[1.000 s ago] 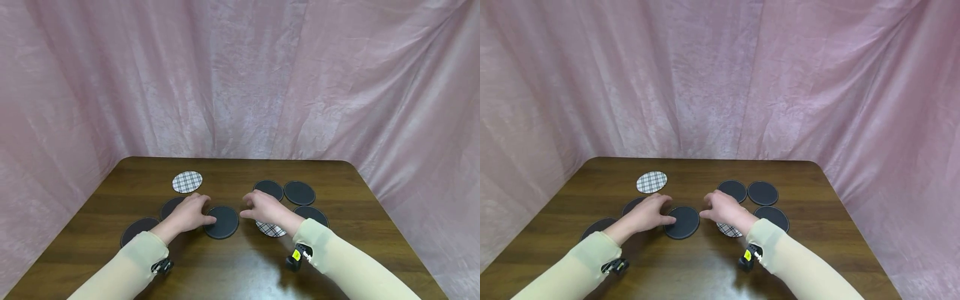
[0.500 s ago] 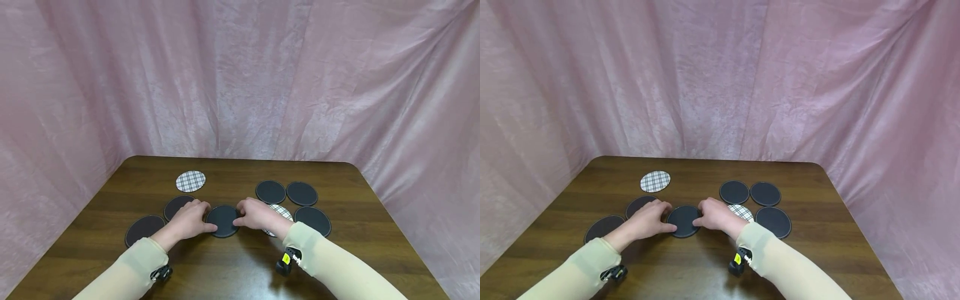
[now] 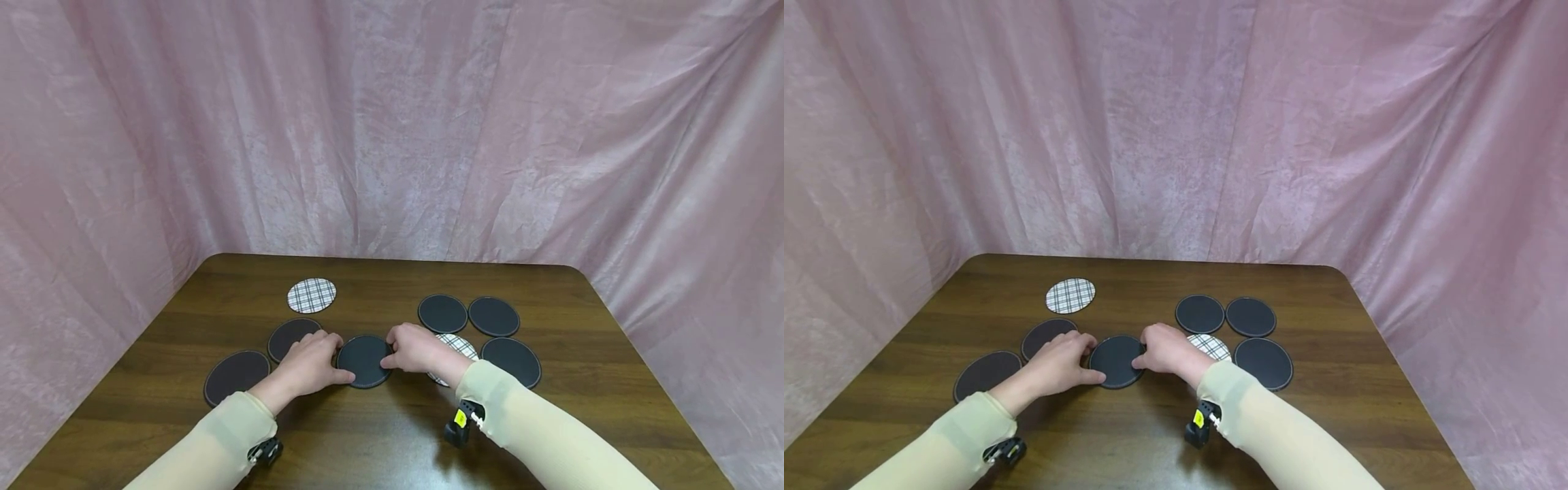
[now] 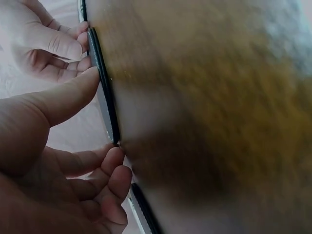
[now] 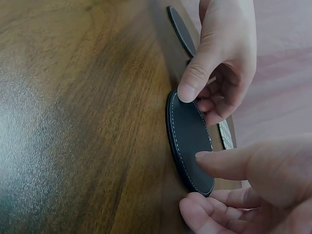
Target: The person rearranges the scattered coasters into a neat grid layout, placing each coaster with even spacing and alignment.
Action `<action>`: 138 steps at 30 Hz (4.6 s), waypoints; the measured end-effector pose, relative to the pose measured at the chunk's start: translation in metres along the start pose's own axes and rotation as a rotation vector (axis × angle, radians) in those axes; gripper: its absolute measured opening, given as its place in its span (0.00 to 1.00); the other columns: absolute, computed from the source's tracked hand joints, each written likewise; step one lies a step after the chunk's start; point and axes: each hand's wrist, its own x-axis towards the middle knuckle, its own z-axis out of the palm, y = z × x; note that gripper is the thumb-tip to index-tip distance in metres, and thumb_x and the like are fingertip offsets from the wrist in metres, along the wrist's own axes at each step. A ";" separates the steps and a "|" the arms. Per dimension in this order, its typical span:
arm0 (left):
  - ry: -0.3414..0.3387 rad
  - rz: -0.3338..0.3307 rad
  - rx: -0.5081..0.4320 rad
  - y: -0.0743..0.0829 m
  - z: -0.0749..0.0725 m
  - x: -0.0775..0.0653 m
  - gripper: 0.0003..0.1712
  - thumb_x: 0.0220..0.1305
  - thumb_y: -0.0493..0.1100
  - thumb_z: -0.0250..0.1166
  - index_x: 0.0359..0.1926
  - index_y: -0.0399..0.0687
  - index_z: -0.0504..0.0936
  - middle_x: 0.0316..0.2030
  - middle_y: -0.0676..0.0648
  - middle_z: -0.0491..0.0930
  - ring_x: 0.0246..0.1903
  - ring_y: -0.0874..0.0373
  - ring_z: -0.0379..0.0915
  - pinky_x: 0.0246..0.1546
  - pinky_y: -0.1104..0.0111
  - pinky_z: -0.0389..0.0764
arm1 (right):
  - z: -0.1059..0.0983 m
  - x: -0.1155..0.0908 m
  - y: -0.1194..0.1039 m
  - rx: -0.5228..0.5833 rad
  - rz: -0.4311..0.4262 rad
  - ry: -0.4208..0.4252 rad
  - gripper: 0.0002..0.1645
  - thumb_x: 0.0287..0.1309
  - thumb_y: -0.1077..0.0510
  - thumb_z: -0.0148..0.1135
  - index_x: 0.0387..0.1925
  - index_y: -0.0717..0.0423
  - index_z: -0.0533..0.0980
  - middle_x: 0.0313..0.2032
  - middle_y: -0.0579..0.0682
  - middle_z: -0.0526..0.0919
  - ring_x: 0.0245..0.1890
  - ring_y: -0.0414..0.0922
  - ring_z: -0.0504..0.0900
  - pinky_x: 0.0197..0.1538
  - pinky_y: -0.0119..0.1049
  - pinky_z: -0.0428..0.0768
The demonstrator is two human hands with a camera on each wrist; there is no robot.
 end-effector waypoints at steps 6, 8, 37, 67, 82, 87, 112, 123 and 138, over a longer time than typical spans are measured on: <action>-0.011 -0.019 -0.025 -0.001 0.000 -0.001 0.38 0.55 0.57 0.88 0.55 0.36 0.85 0.44 0.42 0.82 0.46 0.45 0.77 0.53 0.44 0.78 | 0.009 0.007 0.008 0.003 0.013 -0.011 0.22 0.59 0.46 0.82 0.44 0.57 0.87 0.31 0.44 0.83 0.33 0.43 0.78 0.41 0.39 0.78; -0.006 -0.021 -0.036 -0.001 0.000 -0.001 0.38 0.54 0.57 0.89 0.55 0.36 0.85 0.44 0.43 0.82 0.46 0.45 0.77 0.53 0.45 0.78 | -0.003 -0.002 -0.007 0.027 0.050 -0.017 0.23 0.60 0.49 0.82 0.49 0.60 0.86 0.36 0.47 0.85 0.38 0.44 0.80 0.47 0.41 0.80; -0.025 0.007 -0.148 0.037 0.004 0.033 0.42 0.58 0.52 0.87 0.66 0.37 0.78 0.40 0.46 0.81 0.43 0.49 0.78 0.49 0.50 0.80 | -0.056 -0.042 -0.003 0.158 0.149 0.064 0.28 0.61 0.64 0.82 0.61 0.66 0.83 0.48 0.56 0.88 0.51 0.51 0.85 0.62 0.51 0.82; -0.073 0.059 -0.095 0.009 0.041 0.061 0.44 0.54 0.58 0.88 0.61 0.37 0.81 0.35 0.49 0.80 0.36 0.51 0.77 0.41 0.54 0.80 | -0.046 -0.038 0.009 0.087 0.137 0.051 0.27 0.55 0.63 0.86 0.56 0.63 0.86 0.45 0.52 0.88 0.47 0.47 0.86 0.61 0.47 0.82; -0.086 0.061 -0.064 0.031 0.018 0.042 0.41 0.55 0.56 0.88 0.60 0.35 0.83 0.36 0.48 0.80 0.39 0.51 0.76 0.46 0.51 0.80 | -0.045 -0.037 0.013 0.111 0.129 0.033 0.27 0.55 0.64 0.86 0.56 0.65 0.85 0.44 0.52 0.87 0.45 0.46 0.85 0.61 0.46 0.82; -0.071 0.097 -0.043 0.014 0.037 0.056 0.43 0.53 0.59 0.87 0.60 0.37 0.83 0.37 0.48 0.80 0.40 0.51 0.76 0.46 0.51 0.80 | -0.046 -0.038 0.014 0.122 0.115 0.029 0.27 0.54 0.64 0.87 0.55 0.65 0.85 0.43 0.52 0.85 0.44 0.45 0.84 0.59 0.45 0.83; 0.043 0.015 -0.043 0.010 -0.011 0.036 0.32 0.77 0.55 0.72 0.68 0.35 0.82 0.63 0.35 0.80 0.65 0.36 0.75 0.65 0.42 0.76 | -0.073 -0.023 0.006 0.091 0.102 0.005 0.30 0.67 0.58 0.79 0.67 0.64 0.82 0.56 0.57 0.87 0.56 0.52 0.85 0.63 0.51 0.82; 0.069 -0.086 0.020 -0.023 -0.032 0.049 0.37 0.80 0.56 0.66 0.74 0.32 0.76 0.72 0.28 0.73 0.71 0.26 0.68 0.66 0.32 0.72 | -0.063 0.024 -0.016 0.035 0.074 0.028 0.35 0.69 0.52 0.77 0.71 0.62 0.80 0.60 0.57 0.88 0.63 0.53 0.85 0.67 0.51 0.80; 0.112 -0.182 0.000 -0.103 -0.023 0.101 0.42 0.78 0.64 0.65 0.74 0.34 0.76 0.68 0.27 0.75 0.68 0.24 0.69 0.61 0.31 0.75 | -0.053 0.063 -0.039 0.100 0.123 0.036 0.34 0.72 0.51 0.75 0.72 0.62 0.78 0.62 0.56 0.87 0.65 0.53 0.84 0.70 0.48 0.77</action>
